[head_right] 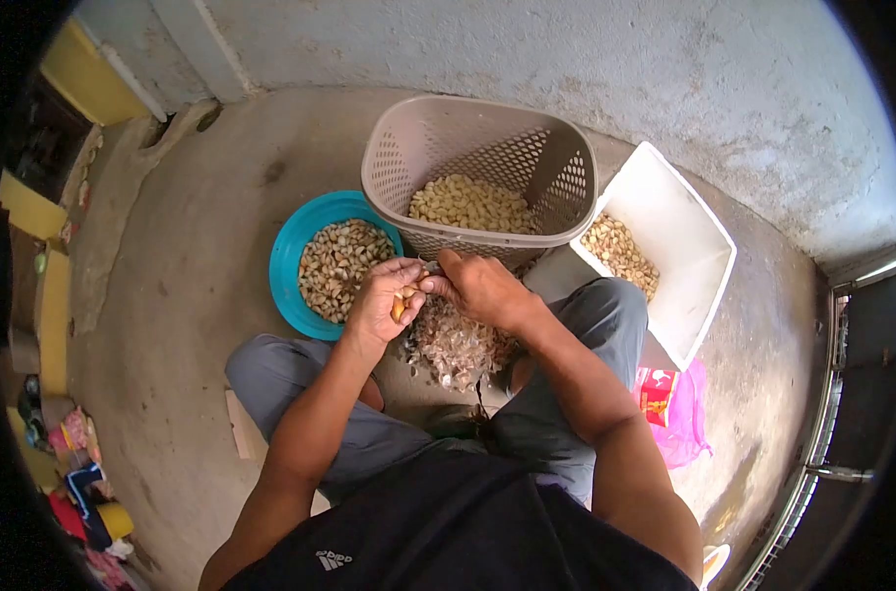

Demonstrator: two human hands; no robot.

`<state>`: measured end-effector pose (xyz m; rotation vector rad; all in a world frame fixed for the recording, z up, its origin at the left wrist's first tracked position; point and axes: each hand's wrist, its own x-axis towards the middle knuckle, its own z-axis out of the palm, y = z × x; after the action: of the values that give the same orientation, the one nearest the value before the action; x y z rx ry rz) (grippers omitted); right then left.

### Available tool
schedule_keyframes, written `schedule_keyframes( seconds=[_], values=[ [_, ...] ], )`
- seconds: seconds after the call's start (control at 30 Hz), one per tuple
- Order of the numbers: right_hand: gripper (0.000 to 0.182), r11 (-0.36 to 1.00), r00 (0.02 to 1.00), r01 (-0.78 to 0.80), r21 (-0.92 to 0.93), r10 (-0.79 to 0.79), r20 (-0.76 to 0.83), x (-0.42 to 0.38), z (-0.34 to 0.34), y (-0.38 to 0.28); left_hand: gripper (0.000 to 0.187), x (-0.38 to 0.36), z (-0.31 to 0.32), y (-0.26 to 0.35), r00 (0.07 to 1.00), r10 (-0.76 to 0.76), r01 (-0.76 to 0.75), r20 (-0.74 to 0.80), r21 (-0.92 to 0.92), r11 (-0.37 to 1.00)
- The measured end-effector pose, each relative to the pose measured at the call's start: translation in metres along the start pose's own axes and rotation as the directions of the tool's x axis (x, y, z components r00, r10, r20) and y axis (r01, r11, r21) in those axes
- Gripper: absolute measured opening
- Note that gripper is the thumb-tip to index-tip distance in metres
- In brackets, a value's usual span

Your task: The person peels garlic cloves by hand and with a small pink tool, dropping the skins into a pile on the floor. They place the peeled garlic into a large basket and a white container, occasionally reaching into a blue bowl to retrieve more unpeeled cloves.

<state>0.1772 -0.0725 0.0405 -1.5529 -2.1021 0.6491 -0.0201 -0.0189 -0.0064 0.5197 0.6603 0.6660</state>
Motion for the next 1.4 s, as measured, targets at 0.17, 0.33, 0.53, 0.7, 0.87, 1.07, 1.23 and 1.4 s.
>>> schedule_keyframes(
  seconds=[0.17, 0.33, 0.53, 0.7, 0.87, 1.07, 1.23, 1.4],
  values=[
    [0.049, 0.997, 0.999, 0.035, -0.070, -0.037, -0.025, -0.002, -0.002, 0.002, 0.015, -0.002, 0.004, 0.003, 1.000, 0.001, 0.000, -0.028, 0.039, 0.999],
    [0.045, 0.996, 0.999, 0.050, -0.072, -0.049, 0.021, 0.000, -0.003, 0.000, 0.016, 0.000, 0.004, 0.001, 0.999, -0.016, 0.019, -0.043, 0.081, 0.997],
    [0.040, 0.995, 0.996, 0.088, -0.049, -0.086, 0.034, 0.001, -0.001, -0.006, 0.017, -0.001, 0.000, -0.001, 0.999, -0.051, 0.052, -0.013, 0.045, 0.998],
    [0.036, 0.986, 0.997, 0.059, -0.154, -0.064, -0.030, -0.001, 0.007, -0.012, 0.016, 0.000, 0.003, -0.002, 0.991, -0.018, 0.019, -0.129, 0.000, 1.000],
    [0.036, 0.948, 0.981, 0.195, -0.250, -0.194, 0.031, -0.001, 0.009, -0.012, 0.019, -0.003, 0.006, -0.006, 0.980, -0.002, 0.011, -0.197, 0.045, 0.999],
    [0.040, 0.988, 0.996, 0.095, 0.121, -0.094, -0.007, -0.006, -0.006, 0.000, 0.019, -0.002, -0.001, 0.000, 0.995, 0.021, -0.018, -0.100, 0.030, 0.999],
    [0.021, 0.764, 0.982, -0.070, 0.641, 0.167, -0.092, 0.006, 0.013, 0.010, 0.015, 0.000, 0.001, 0.001, 1.000, 0.015, -0.015, -0.019, 0.016, 1.000],
    [0.017, 0.619, 0.963, -0.192, 0.761, 0.270, 0.023, 0.009, 0.005, 0.001, 0.018, 0.001, 0.009, -0.002, 0.999, -0.012, 0.015, -0.053, 0.047, 0.999]
  ],
)
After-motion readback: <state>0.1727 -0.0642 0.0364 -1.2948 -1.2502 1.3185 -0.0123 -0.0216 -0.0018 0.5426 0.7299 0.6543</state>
